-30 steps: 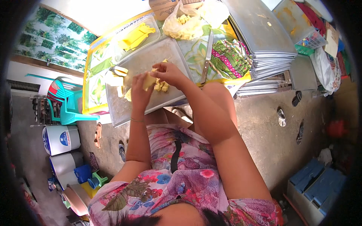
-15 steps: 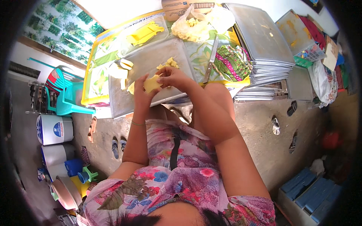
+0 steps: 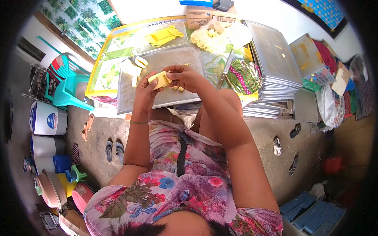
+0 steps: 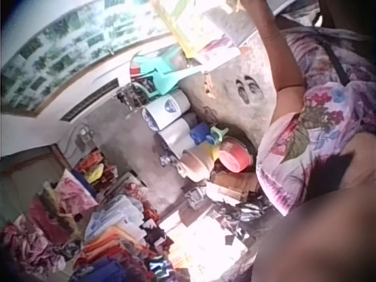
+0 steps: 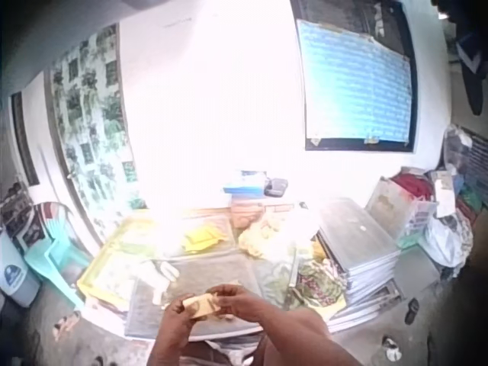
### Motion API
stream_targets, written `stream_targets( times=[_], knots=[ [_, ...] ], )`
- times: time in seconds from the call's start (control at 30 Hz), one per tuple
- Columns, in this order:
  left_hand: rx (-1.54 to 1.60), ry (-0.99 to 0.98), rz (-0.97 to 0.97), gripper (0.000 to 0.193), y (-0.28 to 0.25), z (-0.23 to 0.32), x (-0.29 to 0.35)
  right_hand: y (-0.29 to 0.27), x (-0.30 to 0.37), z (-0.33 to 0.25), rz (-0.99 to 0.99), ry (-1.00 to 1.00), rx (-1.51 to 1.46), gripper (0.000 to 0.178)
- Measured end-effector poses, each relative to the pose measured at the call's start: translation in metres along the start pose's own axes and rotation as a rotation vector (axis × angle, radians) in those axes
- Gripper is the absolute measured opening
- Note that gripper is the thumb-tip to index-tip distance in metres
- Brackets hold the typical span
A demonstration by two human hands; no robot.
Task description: The person breaks apart pieces of yellow dough on a metal tray by hand and places them into a small pile.
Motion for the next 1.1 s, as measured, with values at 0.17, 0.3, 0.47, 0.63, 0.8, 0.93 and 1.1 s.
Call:
stream_targets(
  times=[0.17,0.3,0.47,0.63,0.8,0.93,1.1],
  knots=[
    [-0.114,0.013,0.068,0.032,-0.014,0.004,-0.005,0.004,-0.017,0.004,-0.051,0.046,0.093,0.028],
    [-0.148,0.014,0.058,0.032,-0.018,-0.003,-0.015,-0.012,-0.020,0.014,-0.043,0.051,0.145,0.025],
    [-0.085,-0.002,0.146,0.031,-0.022,-0.010,-0.037,-0.026,-0.019,0.016,0.140,0.040,-0.112,0.025],
    [-0.599,0.033,0.426,0.034,-0.036,-0.007,-0.073,-0.051,-0.023,0.015,0.308,-0.074,0.106,0.025],
    [-1.284,0.505,0.631,0.040,-0.022,-0.006,-0.084,-0.055,-0.021,0.009,0.380,-0.140,0.145,0.026],
    [-0.696,0.254,0.362,0.032,0.012,-0.012,-0.071,-0.056,-0.015,0.000,0.425,-0.266,0.102,0.023],
    [-0.311,0.100,0.246,0.026,0.022,-0.024,-0.061,-0.051,-0.014,-0.003,0.316,-0.339,0.186,0.023]
  ],
)
Point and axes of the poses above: each hand's wrist, its own x-axis away from the middle knuckle, its own y-axis out of the palm, z = x × y, the point moved 5 cm from there along -x, towards the middle knuckle, and after that the axes turned 15 degrees about -y, right-handed, at the moved point
